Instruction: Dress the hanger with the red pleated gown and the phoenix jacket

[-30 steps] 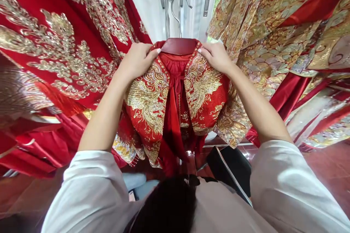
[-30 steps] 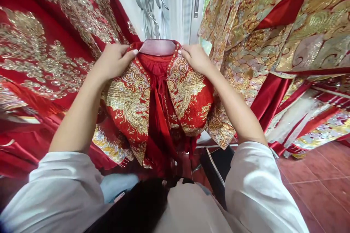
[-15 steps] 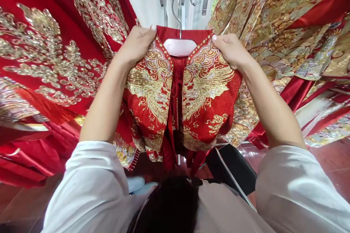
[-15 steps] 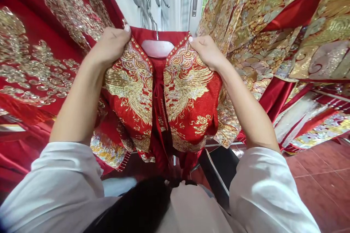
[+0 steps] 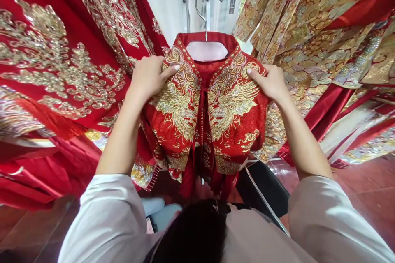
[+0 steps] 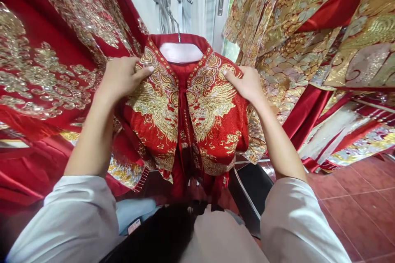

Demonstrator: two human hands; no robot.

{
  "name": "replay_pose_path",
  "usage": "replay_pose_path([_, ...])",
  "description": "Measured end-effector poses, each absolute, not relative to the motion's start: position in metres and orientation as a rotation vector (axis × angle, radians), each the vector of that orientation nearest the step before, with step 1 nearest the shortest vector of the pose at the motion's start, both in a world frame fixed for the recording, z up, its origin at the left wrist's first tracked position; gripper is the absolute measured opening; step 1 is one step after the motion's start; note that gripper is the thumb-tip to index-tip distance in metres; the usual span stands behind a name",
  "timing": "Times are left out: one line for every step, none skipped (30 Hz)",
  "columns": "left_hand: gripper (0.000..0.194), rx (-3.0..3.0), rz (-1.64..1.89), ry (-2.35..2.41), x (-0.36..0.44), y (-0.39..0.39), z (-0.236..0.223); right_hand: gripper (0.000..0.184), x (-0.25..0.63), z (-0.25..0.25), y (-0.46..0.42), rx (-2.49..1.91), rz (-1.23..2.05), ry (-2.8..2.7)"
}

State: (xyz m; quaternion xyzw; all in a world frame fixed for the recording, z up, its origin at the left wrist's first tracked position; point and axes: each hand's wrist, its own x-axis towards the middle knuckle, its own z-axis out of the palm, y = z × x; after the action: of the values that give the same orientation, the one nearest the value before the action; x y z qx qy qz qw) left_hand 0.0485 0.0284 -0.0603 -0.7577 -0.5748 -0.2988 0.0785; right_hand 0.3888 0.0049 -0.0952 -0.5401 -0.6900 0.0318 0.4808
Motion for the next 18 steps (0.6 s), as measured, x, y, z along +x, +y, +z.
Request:
replay_pose_path([0.040,-2.369,-0.844,-1.711,0.047,0.030,-0.058,0.049,0.387,-0.096,0.004,-1.343,-0.002,-1.681])
replay_pose_path([0.043,-2.482,-0.809,-1.684,0.044,0.034,-0.056,0.050,0.387,-0.097,0.003,-1.355,-0.035,-1.697])
replay_pose_path([0.046,-2.568,-0.808,-1.648,0.040,0.038,-0.056,0.051,0.388,-0.098,0.003,-1.349,-0.033,-1.724])
replay_pose_path([0.049,-2.607,-0.846,-1.615,0.035,0.043,-0.057,0.052,0.390,-0.099,0.004,-1.326,-0.014,-1.752])
replay_pose_path([0.053,-2.596,-0.914,-1.587,0.031,0.047,-0.059,0.052,0.394,-0.101,0.005,-1.295,0.004,-1.770])
replay_pose_path([0.058,-2.558,-0.990,-1.561,0.028,0.051,-0.061,0.052,0.398,-0.102,0.006,-1.265,0.012,-1.776])
replay_pose_path([0.063,-2.521,-1.059,-1.527,0.025,0.052,-0.063,0.053,0.401,-0.103,0.007,-1.247,0.007,-1.772])
replay_pose_path([0.069,-2.516,-1.100,-1.480,0.023,0.052,-0.066,0.053,0.404,-0.104,0.007,-1.246,-0.013,-1.760])
replay_pose_path([0.074,-2.542,-1.114,-1.424,0.022,0.050,-0.068,0.053,0.405,-0.106,0.006,-1.262,-0.048,-1.741])
replay_pose_path([0.076,-2.560,-1.124,-1.376,0.021,0.047,-0.071,0.053,0.405,-0.108,0.004,-1.288,-0.103,-1.711])
replay_pose_path([0.075,-2.530,-1.161,-1.348,0.022,0.042,-0.075,0.052,0.401,-0.113,0.000,-1.317,-0.180,-1.665])
replay_pose_path([0.071,-2.434,-1.231,-1.340,0.024,0.036,-0.082,0.051,0.394,-0.120,-0.006,-1.342,-0.276,-1.604])
replay_pose_path([0.067,-2.286,-1.320,-1.341,0.027,0.028,-0.093,0.051,0.385,-0.132,-0.013,-1.356,-0.384,-1.533])
replay_pose_path([0.062,-2.114,-1.418,-1.350,0.031,0.020,-0.108,0.051,0.372,-0.147,-0.021,-1.360,-0.491,-1.457])
replay_pose_path([0.059,-1.965,-1.487,-1.345,0.038,0.012,-0.127,0.051,0.357,-0.167,-0.029,-1.361,-0.579,-1.403])
replay_pose_path([0.060,-1.877,-1.525,-1.347,0.046,0.004,-0.150,0.051,0.340,-0.190,-0.037,-1.363,-0.635,-1.378])
replay_pose_path([0.061,-1.863,-1.530,-1.394,0.055,-0.003,-0.176,0.052,0.323,-0.216,-0.044,-1.380,-0.659,-1.382])
replay_pose_path([0.064,-1.895,-1.504,-1.448,0.065,-0.010,-0.203,0.053,0.306,-0.241,-0.049,-1.420,-0.647,-1.438])
